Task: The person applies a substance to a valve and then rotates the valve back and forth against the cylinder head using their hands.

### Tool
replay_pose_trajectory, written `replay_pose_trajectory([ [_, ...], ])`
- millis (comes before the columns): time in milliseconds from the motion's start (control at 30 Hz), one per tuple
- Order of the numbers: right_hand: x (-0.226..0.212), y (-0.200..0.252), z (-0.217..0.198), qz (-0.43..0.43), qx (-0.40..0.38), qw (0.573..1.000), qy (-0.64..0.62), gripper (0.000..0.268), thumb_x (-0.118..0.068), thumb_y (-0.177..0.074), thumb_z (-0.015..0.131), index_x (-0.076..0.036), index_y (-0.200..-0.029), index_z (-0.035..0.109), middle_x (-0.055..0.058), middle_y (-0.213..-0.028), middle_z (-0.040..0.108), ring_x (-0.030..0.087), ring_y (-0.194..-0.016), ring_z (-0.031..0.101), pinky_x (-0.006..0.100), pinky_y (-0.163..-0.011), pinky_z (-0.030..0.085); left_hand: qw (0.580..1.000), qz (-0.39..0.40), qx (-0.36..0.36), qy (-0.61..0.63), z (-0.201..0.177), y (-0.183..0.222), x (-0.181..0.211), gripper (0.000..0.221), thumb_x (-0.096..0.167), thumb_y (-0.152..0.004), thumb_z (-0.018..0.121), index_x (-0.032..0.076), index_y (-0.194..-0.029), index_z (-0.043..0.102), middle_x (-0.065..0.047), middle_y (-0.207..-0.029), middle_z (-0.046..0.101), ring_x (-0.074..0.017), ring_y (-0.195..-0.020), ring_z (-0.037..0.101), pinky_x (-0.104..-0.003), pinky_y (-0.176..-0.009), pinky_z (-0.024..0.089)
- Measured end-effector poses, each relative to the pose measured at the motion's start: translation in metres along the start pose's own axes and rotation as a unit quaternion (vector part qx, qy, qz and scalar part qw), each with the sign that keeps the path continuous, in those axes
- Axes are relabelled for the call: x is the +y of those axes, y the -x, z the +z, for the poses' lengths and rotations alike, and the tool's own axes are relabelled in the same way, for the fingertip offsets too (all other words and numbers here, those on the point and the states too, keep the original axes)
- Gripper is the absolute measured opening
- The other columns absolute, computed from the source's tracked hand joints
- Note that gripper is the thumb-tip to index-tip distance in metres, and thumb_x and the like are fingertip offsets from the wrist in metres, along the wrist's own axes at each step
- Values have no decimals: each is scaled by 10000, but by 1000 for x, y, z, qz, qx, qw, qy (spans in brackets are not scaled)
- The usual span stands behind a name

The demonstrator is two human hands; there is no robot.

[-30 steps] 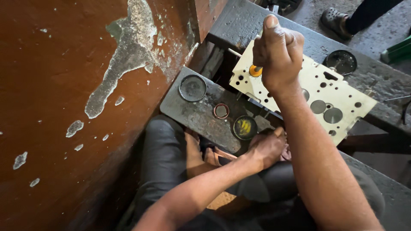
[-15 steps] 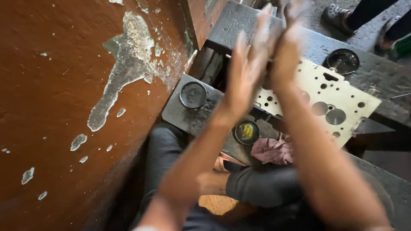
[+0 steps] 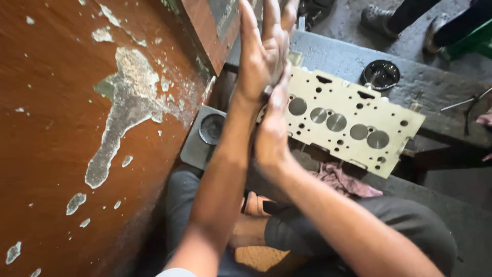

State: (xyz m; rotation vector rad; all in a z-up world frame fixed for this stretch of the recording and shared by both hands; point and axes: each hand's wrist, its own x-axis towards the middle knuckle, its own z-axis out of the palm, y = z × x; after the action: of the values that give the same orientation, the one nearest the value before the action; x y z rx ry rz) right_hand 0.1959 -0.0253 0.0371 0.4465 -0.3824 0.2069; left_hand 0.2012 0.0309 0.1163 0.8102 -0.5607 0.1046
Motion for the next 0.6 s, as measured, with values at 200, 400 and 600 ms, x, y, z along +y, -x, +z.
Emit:
replay_pose_trajectory([
  [200, -6, -49, 38, -89, 33, 593, 800, 716, -361, -1127, 276, 0, -1665, -29, 205, -1743, 80, 278, -1580, 190, 310, -1285, 223, 913, 80, 66, -394, 55, 90, -28, 905, 732, -1018, 196, 164, -1677, -53, -96, -1758, -69, -219, -1642, -38, -394, -1335, 12],
  [400, 27, 38, 35, 0, 54, 567, 822, 632, -360, -1164, 231, -28, -1679, 79, 183, -1791, 94, 296, -1644, 98, 346, -1296, 157, 985, -36, 77, 150, 11, 14, 10, 730, 617, -1048, 144, 258, -1652, -55, -101, -1722, 2, -248, -1588, 35, -406, -1301, 58],
  [600, -21, -84, 35, -109, 141, 654, 736, 615, -390, -1147, 182, -45, -1653, 118, 127, -1725, 201, 266, -1582, 233, 363, -1264, 197, 926, -5, 142, -349, 63, 87, -15, 882, 668, -1057, 306, 194, -1683, -96, -83, -1792, -53, -230, -1675, -6, -434, -1353, 29],
])
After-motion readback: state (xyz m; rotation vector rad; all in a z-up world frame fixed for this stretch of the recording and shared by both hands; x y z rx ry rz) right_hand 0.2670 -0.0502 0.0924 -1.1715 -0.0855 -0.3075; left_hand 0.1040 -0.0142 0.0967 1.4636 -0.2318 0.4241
